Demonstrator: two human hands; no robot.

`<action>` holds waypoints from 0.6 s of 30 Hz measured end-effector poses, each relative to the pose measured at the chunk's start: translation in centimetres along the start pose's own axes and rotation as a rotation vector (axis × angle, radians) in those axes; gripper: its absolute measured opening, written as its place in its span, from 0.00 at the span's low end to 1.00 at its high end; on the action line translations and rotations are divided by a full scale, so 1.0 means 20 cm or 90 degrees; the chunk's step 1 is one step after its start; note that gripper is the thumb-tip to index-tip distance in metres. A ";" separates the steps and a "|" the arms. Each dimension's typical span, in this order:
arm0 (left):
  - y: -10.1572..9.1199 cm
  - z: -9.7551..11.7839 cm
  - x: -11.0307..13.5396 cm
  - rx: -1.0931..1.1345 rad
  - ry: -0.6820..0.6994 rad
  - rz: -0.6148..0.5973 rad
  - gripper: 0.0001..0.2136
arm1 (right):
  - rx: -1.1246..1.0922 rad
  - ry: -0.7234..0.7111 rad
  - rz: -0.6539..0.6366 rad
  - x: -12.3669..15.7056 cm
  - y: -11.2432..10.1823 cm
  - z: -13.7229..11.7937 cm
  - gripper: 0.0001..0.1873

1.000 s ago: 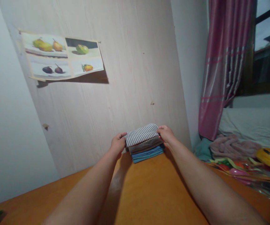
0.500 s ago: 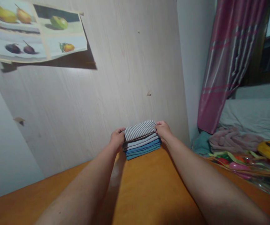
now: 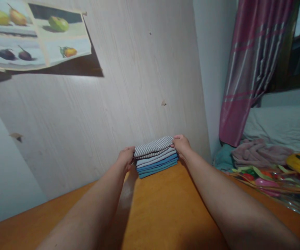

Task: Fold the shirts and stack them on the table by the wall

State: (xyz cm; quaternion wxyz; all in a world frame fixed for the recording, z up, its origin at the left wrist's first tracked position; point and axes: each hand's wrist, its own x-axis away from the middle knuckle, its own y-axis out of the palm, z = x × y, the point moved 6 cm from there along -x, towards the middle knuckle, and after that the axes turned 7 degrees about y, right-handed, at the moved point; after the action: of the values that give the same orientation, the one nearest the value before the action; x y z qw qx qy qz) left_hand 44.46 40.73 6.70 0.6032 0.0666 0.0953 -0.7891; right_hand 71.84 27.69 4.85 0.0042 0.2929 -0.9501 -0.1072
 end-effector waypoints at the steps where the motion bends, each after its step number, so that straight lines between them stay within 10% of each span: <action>1: 0.00 -0.01 0.00 -0.009 -0.012 0.002 0.11 | -0.003 0.001 0.002 0.00 0.00 0.00 0.15; 18: -0.07 -0.01 0.10 -0.237 0.036 0.006 0.15 | 0.073 -0.024 0.036 -0.01 -0.04 0.01 0.16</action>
State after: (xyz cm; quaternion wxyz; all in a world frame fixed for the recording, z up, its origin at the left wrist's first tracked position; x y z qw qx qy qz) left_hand 42.67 39.34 6.09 0.6059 -0.0236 0.2564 -0.7527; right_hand 72.51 27.18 4.43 -0.0276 0.2637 -0.9625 -0.0581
